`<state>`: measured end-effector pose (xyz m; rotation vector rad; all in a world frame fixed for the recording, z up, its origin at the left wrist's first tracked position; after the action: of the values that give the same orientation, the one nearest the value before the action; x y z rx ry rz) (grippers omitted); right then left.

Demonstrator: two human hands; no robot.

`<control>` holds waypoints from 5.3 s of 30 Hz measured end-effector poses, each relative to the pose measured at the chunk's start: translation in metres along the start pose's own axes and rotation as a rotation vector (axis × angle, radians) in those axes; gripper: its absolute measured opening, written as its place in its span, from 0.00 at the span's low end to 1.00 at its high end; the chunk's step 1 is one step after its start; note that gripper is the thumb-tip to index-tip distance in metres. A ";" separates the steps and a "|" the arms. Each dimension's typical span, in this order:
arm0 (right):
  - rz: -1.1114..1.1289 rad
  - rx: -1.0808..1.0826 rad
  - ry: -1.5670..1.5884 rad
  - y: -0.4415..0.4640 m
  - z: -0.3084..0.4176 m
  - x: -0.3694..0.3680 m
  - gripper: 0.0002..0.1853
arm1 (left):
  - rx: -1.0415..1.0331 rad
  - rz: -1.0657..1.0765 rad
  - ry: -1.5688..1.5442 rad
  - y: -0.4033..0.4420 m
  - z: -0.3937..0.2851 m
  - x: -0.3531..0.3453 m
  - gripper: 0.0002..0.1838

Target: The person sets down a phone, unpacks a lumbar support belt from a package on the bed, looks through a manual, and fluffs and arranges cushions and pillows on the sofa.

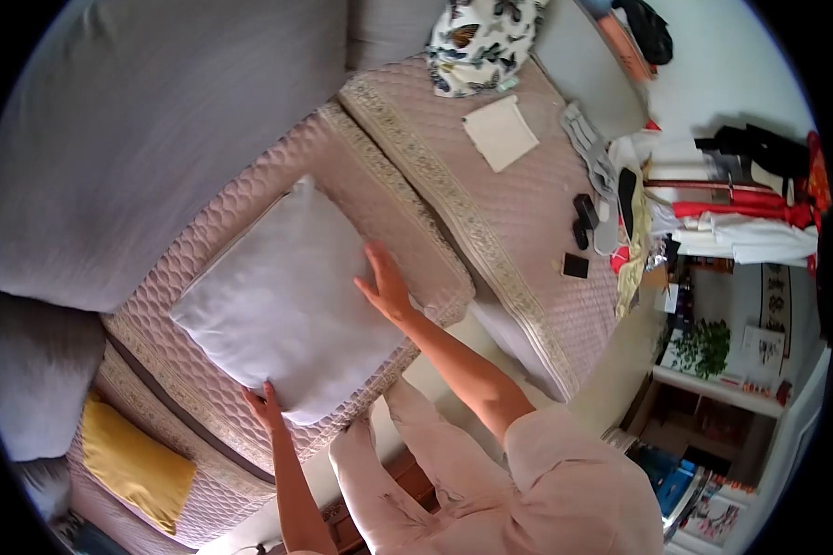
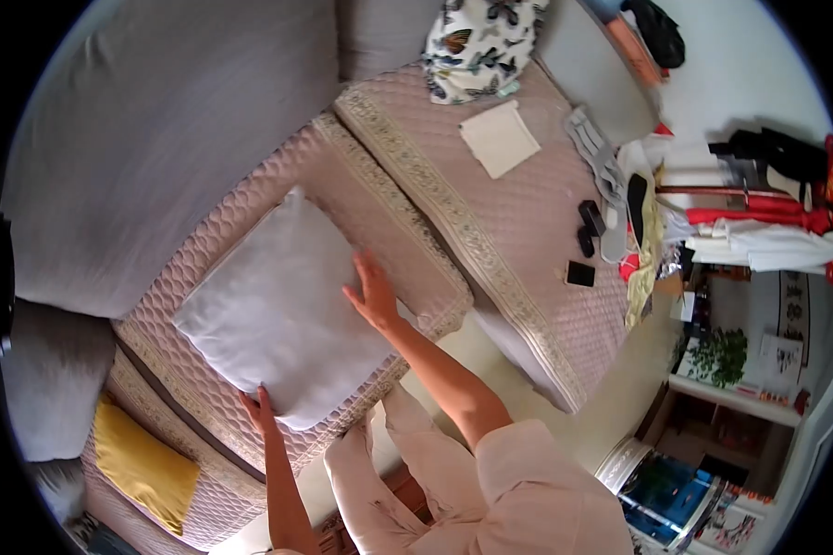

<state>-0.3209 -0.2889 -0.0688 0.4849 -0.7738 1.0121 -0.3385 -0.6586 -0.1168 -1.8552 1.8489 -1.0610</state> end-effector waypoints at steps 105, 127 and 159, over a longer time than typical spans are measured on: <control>-0.464 -0.224 -0.453 0.033 -0.677 0.565 0.15 | -0.702 0.509 1.126 -0.107 -0.184 -0.782 0.19; -0.445 -0.338 -0.066 0.008 -0.659 0.571 0.23 | -1.107 0.107 1.009 -0.051 -0.314 -0.966 0.21; -0.712 -0.928 -0.214 -0.003 -0.679 0.592 0.30 | -1.056 0.770 0.556 -0.375 -0.146 -1.089 0.35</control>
<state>0.0979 0.5086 -0.0530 0.0281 -1.0568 -0.1088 -0.0478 0.4640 -0.0645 -0.9059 3.4756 -0.2887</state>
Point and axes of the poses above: each hand's wrist, its own y-axis towards the middle knuckle, its own x-axis out of the back of the hand, z = x × y, the point moved 2 cm from there along y, towards the middle knuckle, and after that the axes turned 8 degrees about x, right-handed, at the moved point
